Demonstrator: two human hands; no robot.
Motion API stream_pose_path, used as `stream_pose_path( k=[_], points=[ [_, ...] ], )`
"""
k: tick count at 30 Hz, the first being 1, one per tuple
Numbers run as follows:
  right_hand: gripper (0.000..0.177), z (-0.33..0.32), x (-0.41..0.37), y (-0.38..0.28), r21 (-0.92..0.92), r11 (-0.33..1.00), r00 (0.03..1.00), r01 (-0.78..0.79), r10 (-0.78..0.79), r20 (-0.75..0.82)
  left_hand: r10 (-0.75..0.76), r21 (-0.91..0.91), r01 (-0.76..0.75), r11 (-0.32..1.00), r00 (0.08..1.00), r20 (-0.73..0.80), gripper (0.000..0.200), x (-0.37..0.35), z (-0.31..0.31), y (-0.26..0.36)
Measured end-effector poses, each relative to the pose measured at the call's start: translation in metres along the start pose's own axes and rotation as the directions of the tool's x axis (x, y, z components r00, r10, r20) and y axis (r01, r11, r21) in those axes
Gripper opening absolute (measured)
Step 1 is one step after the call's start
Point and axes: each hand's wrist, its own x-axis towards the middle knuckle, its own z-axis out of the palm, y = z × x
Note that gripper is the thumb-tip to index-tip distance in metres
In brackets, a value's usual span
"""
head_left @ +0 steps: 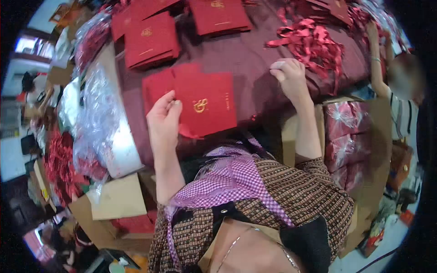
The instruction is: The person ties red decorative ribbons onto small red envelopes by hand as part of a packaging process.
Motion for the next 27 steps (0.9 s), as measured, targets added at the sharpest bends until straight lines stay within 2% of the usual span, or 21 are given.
stream_pose_path(
  k=[2,3,5,6,8,9,11,15,18,22,24,27],
  points=[
    [0.011,0.003,0.015,-0.026,0.183,0.982,0.998,-0.051,0.058,-0.034,0.005,0.068,-0.005,0.998,1.000,-0.005,0.028,-0.001,0.000,0.001],
    [0.012,0.006,0.021,-0.042,0.231,0.972,0.998,-0.028,0.041,-0.048,0.016,0.058,-0.016,0.998,1.000,0.007,0.028,-0.002,0.002,0.003],
    [0.011,0.016,0.028,-0.073,0.321,0.943,0.996,-0.087,0.091,0.005,0.034,0.033,-0.034,0.999,0.999,-0.008,0.028,-0.006,0.009,0.009],
    [0.011,0.023,0.032,-0.087,0.418,0.908,0.999,-0.039,0.043,0.000,0.038,0.039,-0.037,0.999,0.999,-0.020,0.028,-0.006,0.008,0.008],
    [0.012,0.034,0.037,-0.109,0.513,0.858,0.995,-0.008,-0.045,0.091,0.066,0.031,-0.066,0.997,0.998,0.023,0.026,-0.006,0.006,0.005],
    [0.012,0.035,0.041,-0.122,0.519,0.852,0.992,0.069,-0.115,0.058,0.069,0.052,-0.068,0.996,0.998,-0.004,0.025,-0.007,0.008,0.007],
    [0.012,0.041,0.045,-0.139,0.584,0.809,0.981,0.069,-0.160,0.106,0.071,0.058,-0.071,0.996,0.997,-0.004,0.025,-0.009,0.007,0.008],
    [0.011,0.050,0.048,-0.157,0.530,0.827,0.971,0.186,-0.238,0.031,0.048,0.034,-0.048,0.998,0.999,-0.007,0.030,-0.011,0.002,0.009],
    [0.012,0.051,0.050,-0.161,0.491,0.843,0.966,0.219,-0.260,0.015,0.039,0.024,-0.039,0.999,0.999,-0.009,0.029,-0.010,-0.002,0.004],
    [0.012,0.051,0.052,-0.165,0.473,0.852,0.964,0.225,-0.266,0.021,0.062,0.043,-0.062,0.997,0.998,-0.006,0.029,-0.010,0.000,0.003],
    [0.011,0.053,0.054,-0.165,0.445,0.861,0.959,0.247,-0.283,0.017,0.083,0.119,-0.083,0.989,0.997,0.005,0.028,-0.012,0.002,0.007],
    [0.011,0.053,0.055,-0.167,0.443,0.865,0.959,0.237,-0.280,0.033,0.078,0.102,-0.079,0.992,0.997,0.014,0.027,-0.014,0.003,0.008]
  ],
)
